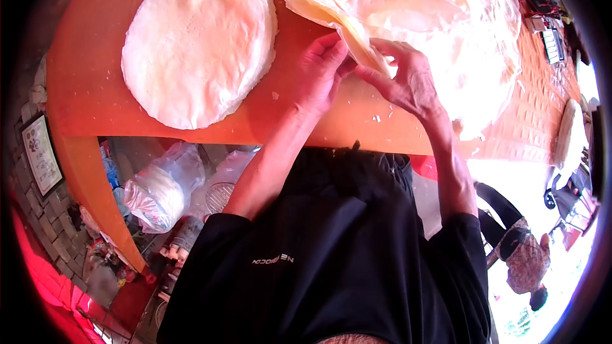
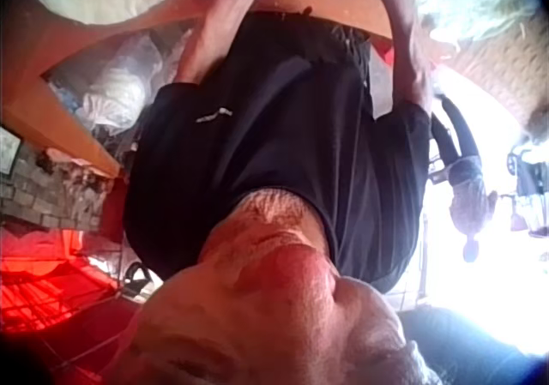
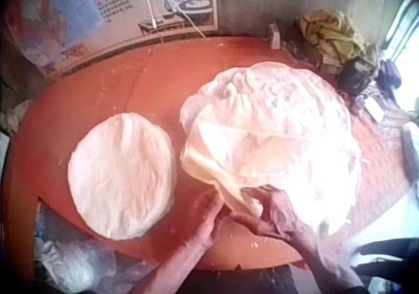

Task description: The person separates thin wrappers from a stack and places them onto another stack on the table by hand.

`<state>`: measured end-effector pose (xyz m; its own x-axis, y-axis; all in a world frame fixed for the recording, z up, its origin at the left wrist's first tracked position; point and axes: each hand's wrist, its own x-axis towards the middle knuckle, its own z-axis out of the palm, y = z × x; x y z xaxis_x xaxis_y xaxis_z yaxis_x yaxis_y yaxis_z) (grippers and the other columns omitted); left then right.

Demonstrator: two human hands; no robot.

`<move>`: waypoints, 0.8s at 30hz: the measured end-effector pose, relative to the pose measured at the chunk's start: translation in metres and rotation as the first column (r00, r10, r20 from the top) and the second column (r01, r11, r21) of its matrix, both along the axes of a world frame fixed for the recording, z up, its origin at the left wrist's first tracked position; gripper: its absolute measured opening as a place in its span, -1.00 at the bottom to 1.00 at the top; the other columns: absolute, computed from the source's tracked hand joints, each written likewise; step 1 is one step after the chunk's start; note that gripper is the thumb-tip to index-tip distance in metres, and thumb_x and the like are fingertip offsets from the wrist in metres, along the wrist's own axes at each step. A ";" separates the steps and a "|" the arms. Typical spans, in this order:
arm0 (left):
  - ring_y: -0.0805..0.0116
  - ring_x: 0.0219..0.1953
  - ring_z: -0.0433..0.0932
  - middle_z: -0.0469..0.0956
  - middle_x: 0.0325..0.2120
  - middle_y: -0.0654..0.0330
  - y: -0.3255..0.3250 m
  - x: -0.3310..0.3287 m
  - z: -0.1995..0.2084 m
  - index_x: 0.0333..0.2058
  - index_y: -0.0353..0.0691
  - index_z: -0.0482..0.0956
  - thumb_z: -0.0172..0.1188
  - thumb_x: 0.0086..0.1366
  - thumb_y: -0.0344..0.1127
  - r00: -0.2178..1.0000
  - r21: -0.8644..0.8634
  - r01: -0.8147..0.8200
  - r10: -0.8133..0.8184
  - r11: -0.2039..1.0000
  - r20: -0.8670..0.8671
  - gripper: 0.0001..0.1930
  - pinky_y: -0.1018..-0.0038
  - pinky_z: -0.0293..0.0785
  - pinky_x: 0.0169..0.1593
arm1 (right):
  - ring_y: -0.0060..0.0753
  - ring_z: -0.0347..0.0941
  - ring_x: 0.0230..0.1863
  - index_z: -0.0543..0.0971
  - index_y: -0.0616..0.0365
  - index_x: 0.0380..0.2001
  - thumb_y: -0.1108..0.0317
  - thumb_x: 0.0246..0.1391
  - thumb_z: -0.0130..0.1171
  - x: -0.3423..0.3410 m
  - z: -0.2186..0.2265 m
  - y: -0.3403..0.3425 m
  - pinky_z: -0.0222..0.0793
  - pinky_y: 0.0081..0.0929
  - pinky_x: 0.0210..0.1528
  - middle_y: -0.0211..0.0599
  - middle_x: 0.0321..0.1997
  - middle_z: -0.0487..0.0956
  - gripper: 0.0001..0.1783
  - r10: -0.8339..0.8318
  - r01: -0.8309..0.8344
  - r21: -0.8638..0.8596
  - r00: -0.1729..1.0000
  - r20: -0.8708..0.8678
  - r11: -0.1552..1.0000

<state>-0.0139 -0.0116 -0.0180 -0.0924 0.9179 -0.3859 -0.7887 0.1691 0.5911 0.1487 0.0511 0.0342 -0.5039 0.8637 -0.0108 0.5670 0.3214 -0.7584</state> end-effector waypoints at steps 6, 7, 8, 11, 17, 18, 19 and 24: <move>0.40 -0.24 0.59 0.59 -0.24 0.18 0.004 0.002 0.007 -0.07 -0.26 0.51 0.21 0.29 -0.35 0.991 0.000 -0.035 0.034 0.999 -0.130 -0.74 0.46 0.59 -0.18 | -0.03 0.58 -0.40 0.60 0.31 -0.21 0.07 -0.08 0.32 -0.009 0.000 0.002 0.49 -0.24 -0.29 0.13 -0.34 0.61 -0.50 -0.056 0.055 -0.134 0.998 -0.007 0.990; 0.41 -0.25 0.58 0.59 -0.25 0.18 0.005 0.005 0.007 -0.09 -0.27 0.50 0.20 0.27 -0.40 0.984 -0.010 -0.049 0.047 0.999 -0.173 -0.75 0.46 0.58 -0.18 | -0.03 0.58 -0.40 0.60 0.31 -0.21 0.07 -0.08 0.32 -0.008 -0.005 0.001 0.49 -0.24 -0.29 0.13 -0.34 0.61 -0.50 -0.063 0.062 -0.132 0.998 -0.003 0.989; 0.42 -0.26 0.58 0.59 -0.25 0.17 0.007 0.006 0.008 -0.10 -0.28 0.49 0.19 0.26 -0.45 0.974 -0.019 -0.067 0.061 0.998 -0.218 -0.76 0.45 0.58 -0.19 | -0.02 0.56 -0.43 0.59 0.28 -0.27 0.11 -0.04 0.25 -0.009 -0.017 -0.001 0.48 -0.21 -0.33 0.10 -0.39 0.60 -0.58 -0.056 0.054 0.041 0.997 0.044 0.998; 0.45 -0.32 0.56 0.58 -0.30 0.20 0.006 0.006 0.008 -0.13 -0.28 0.48 0.13 0.23 -0.49 0.964 -0.150 -0.101 0.060 0.983 -0.259 -0.78 0.48 0.55 -0.24 | 0.00 0.52 -0.46 0.56 0.24 -0.35 0.19 0.02 0.14 -0.028 -0.016 -0.012 0.45 -0.15 -0.40 0.04 -0.49 0.55 -0.70 -0.076 0.042 0.236 0.988 0.135 0.971; 0.51 -0.43 0.50 0.53 -0.37 0.27 0.007 -0.009 0.004 -0.18 -0.22 0.50 0.06 0.24 -0.45 0.994 -0.359 0.038 -0.070 0.932 -0.078 -0.82 0.57 0.46 -0.32 | -0.03 0.49 -0.34 0.53 0.17 -0.37 0.28 -0.18 0.20 -0.039 -0.016 -0.022 0.42 -0.14 -0.33 -0.06 -0.47 0.53 -0.74 -0.089 -0.001 0.294 0.952 0.292 0.956; 0.52 -0.42 0.49 0.53 -0.36 0.27 0.009 -0.008 0.006 -0.18 -0.21 0.50 0.05 0.23 -0.46 0.996 -0.339 0.068 -0.085 0.938 -0.034 -0.82 0.57 0.46 -0.30 | -0.03 0.49 -0.34 0.53 0.17 -0.37 0.28 -0.18 0.20 -0.040 -0.015 -0.021 0.42 -0.14 -0.33 -0.06 -0.47 0.53 -0.74 -0.091 0.001 0.294 0.952 0.292 0.956; 0.52 -0.42 0.49 0.53 -0.36 0.27 0.006 -0.008 0.001 -0.18 -0.21 0.50 0.05 0.23 -0.46 0.996 -0.340 0.066 -0.083 0.938 -0.034 -0.82 0.57 0.46 -0.30 | -0.04 0.50 -0.33 0.54 0.16 -0.37 0.27 -0.19 0.22 -0.042 -0.014 -0.022 0.43 -0.15 -0.32 -0.09 -0.47 0.53 -0.73 -0.113 0.015 0.312 0.949 0.296 0.950; 0.41 -0.16 0.57 0.57 -0.24 0.23 -0.012 0.014 0.023 -0.04 -0.29 0.48 0.04 0.35 -0.41 0.991 -0.103 0.124 -0.119 0.987 0.056 -0.77 0.45 0.51 -0.05 | -0.09 0.53 -0.40 0.62 0.06 -0.44 0.32 -0.14 0.28 -0.015 0.038 -0.010 0.42 -0.21 -0.37 -0.19 -0.47 0.59 -0.87 -0.155 0.065 0.253 0.922 0.354 0.965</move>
